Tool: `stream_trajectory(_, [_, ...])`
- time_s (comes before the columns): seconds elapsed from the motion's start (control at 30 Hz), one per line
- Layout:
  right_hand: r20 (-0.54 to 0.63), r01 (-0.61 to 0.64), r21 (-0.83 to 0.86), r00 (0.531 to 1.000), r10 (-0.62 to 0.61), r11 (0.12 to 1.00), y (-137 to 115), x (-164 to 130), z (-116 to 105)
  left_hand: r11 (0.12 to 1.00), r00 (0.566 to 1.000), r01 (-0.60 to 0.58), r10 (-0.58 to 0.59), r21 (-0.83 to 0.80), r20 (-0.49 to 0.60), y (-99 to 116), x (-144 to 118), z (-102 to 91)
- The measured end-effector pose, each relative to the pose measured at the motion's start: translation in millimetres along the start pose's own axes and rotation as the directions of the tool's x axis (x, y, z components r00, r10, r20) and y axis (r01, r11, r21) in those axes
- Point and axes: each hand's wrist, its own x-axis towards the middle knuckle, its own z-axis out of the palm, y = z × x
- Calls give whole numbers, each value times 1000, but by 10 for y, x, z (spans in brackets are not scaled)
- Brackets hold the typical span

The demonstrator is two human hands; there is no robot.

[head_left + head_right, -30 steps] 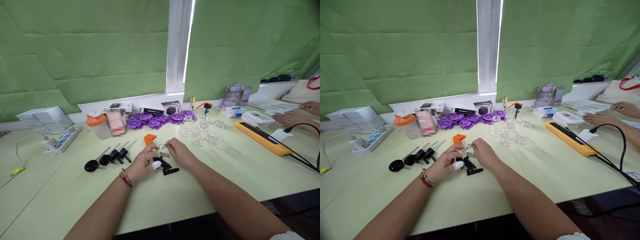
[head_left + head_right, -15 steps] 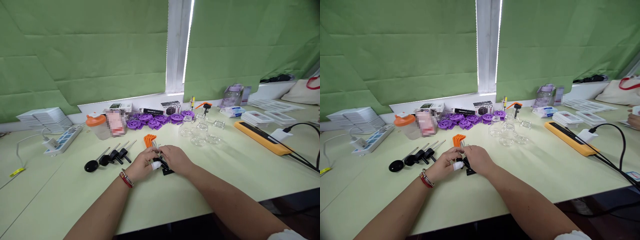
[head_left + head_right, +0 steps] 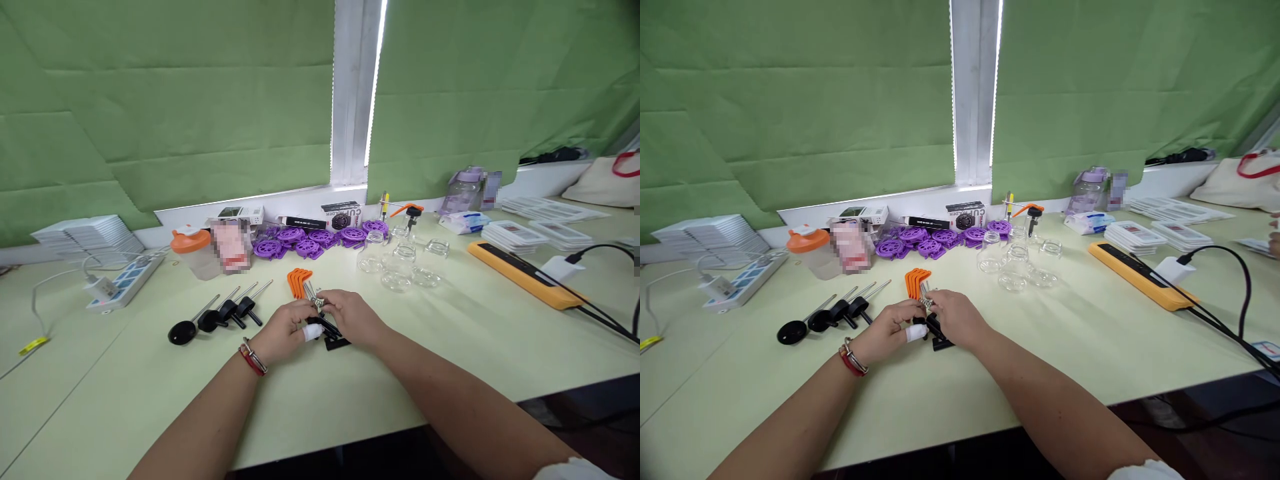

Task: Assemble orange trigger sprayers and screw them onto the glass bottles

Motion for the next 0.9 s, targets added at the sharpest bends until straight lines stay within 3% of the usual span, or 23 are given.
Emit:
stream_trajectory(0.17, [60, -2, 203, 998, -10, 979, 0, -25, -28, 1000, 1000, -3, 3, -12, -7, -24, -2, 0])
stream_trajectory(0.4, [169, -16, 219, 985, -22, 975, -51, -59, -97, 996, 999, -30, 32, -83, 20, 28, -1, 4])
stream_trajectory(0.77, [162, -42, 244, 987, 2, 969, -49, -53, -119, 998, 999, -28, 30, -56, 32, 31, 8, -12])
stream_trajectory(0.9, [150, -21, 343, 988, -33, 939, 7, -41, -100, 998, 999, -26, 28, -60, 42, 16, 2, -15])
